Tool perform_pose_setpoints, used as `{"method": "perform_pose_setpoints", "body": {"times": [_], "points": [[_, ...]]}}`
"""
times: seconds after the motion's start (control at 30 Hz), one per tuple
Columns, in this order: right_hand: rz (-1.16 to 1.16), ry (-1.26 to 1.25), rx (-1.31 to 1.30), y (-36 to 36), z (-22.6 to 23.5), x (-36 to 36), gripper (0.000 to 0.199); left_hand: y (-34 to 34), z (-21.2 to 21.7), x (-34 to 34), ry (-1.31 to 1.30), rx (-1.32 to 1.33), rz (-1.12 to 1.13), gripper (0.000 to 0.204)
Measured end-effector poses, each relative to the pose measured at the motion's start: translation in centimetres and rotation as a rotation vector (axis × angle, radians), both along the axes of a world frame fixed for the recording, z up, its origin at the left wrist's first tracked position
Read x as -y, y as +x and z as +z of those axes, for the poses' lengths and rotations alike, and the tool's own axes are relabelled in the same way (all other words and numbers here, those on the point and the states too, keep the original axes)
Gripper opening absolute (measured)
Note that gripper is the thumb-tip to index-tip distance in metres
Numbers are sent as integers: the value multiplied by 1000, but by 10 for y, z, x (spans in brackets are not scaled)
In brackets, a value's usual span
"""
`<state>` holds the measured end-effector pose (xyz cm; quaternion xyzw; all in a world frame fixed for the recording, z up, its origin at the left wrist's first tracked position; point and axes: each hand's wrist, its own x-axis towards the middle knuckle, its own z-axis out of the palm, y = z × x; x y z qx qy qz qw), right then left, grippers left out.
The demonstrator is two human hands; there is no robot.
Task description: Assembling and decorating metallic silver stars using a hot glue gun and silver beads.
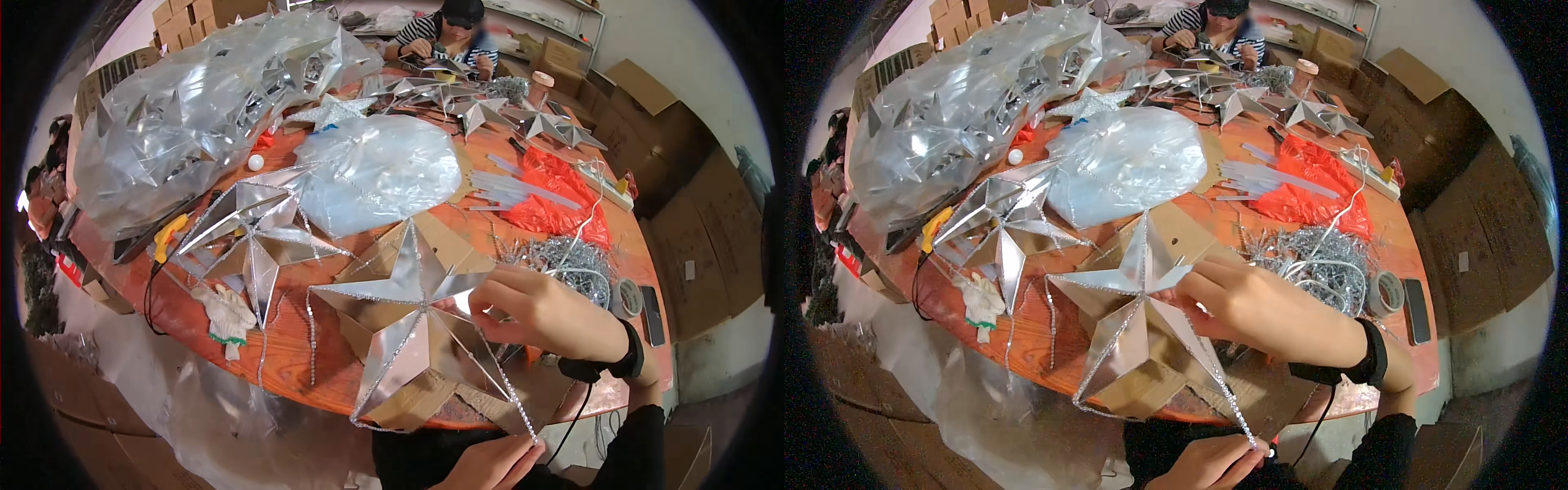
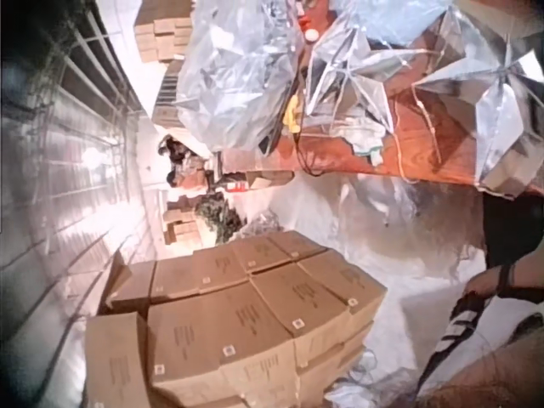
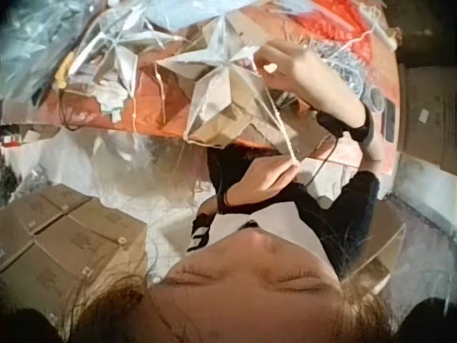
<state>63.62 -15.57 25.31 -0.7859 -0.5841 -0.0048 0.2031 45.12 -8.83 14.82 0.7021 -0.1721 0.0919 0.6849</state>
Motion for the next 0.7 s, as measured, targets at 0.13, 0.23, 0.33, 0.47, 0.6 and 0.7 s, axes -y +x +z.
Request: {"method": "perform_pose_setpoints", "body": {"times": [0.13, 0.23, 0.33, 0.47, 0.6, 0.7], "points": [[54, -18, 19, 7, -5, -10, 20, 3, 0, 2, -19, 13, 2, 13], [68, -48, 20, 10, -10, -17, 19, 5, 4, 0, 16, 32, 35, 15], [109, -47, 4, 12, -14, -31, 18, 5, -2, -1, 8, 86, 94, 18], [64, -72, 25, 11, -14, -27, 18, 7, 5, 1, -42, 48, 55, 22], [117, -55, 41, 14, -18, -36, 18, 7, 5, -1, -14, 35, 93, 23], [97, -62, 41, 12, -16, -33, 17, 10, 4, 1, -44, 90, 68, 21]]}}
